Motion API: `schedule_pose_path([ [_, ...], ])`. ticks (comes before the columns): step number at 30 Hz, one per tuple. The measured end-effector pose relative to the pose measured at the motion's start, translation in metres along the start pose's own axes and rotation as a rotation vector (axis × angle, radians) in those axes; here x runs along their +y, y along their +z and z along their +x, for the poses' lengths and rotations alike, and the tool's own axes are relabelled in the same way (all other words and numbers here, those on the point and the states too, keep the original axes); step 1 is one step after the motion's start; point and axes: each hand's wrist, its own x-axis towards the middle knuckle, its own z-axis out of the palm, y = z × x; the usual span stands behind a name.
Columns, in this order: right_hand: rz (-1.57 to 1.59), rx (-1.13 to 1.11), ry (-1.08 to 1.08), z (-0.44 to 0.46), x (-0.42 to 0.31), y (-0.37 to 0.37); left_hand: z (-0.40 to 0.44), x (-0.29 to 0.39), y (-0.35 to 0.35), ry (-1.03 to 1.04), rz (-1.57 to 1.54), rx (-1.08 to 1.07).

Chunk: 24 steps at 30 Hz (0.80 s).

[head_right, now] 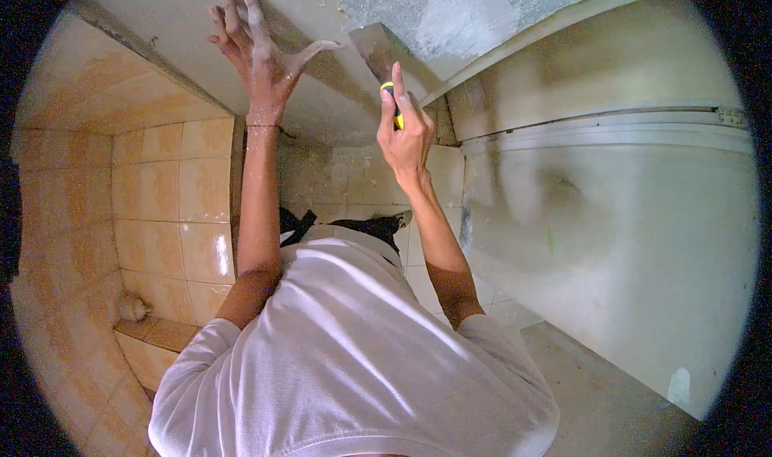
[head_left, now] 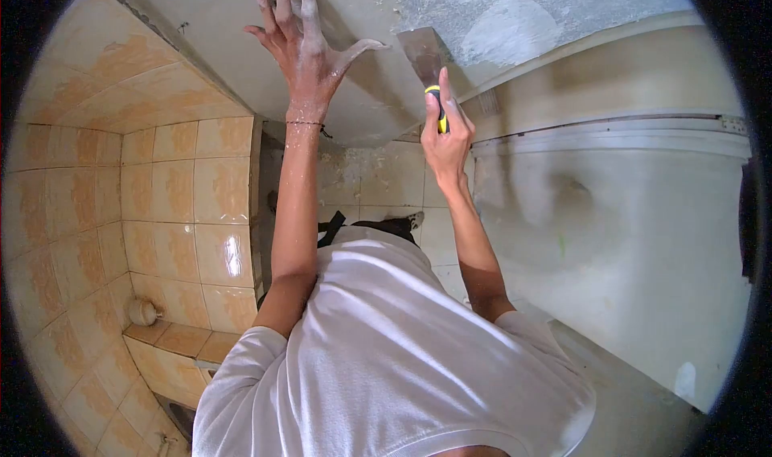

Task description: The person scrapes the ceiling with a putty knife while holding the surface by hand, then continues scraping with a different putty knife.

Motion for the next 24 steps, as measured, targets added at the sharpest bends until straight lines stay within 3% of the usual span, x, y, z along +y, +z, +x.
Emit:
schedule_pose_path([
  [24,0.038,0.037,0.033,0.003,-0.009,0.002,0.001,-0.004,0.002,0.002,0.024,-0.005],
])
